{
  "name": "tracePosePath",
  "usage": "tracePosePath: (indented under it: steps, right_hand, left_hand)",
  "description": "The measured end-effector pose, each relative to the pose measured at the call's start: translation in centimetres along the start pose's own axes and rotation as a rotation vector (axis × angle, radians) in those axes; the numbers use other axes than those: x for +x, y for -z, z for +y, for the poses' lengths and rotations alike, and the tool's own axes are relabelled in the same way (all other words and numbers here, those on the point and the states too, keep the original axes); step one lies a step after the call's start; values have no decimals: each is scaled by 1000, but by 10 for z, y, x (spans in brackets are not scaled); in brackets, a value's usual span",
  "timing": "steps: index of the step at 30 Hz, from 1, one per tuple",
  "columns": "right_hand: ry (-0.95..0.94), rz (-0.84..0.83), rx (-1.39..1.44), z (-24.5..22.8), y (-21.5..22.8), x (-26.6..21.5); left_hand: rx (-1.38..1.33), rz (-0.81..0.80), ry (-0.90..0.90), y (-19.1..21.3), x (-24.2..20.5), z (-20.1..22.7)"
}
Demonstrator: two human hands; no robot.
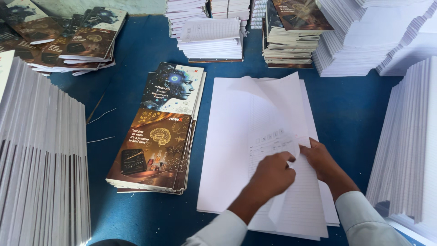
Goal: The person assembles notebooks by inserting a stack of lined paper into a printed cover. They repeatedly pick up a cover, insert the paper, and place the finished notebook onto a growing stack.
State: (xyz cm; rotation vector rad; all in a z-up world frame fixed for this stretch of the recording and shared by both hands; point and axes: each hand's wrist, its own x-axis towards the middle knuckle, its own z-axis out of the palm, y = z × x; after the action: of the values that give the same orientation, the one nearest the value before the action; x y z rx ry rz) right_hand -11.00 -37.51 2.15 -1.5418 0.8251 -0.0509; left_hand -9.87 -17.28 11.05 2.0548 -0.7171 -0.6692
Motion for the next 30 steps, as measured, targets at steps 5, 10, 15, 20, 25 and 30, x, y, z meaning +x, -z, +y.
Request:
tracePosePath:
  steps: [5, 10, 15, 20, 25, 30]
  right_hand:
    - [-23, -57, 100, 24, 3, 12]
    - [-53, -56, 133, 33, -3, 9]
    - [-113, 6, 38, 21, -13, -8]
    - [-116, 32, 15, 6, -21, -25]
    - [-126, 28, 9, 8, -21, -25]
    - [-57, 17, 52, 21, -15, -14]
  left_hand:
    - [-80, -49, 142, -22, 7, -5]
    - [-183, -78, 130, -31, 17, -31]
    - [-295, 210, 178, -32, 40, -73]
    - [95, 391, 422, -19, 59, -109]
    - [29, 393, 448, -9, 62, -125]
    - [-80, 403, 325, -8, 79, -141]
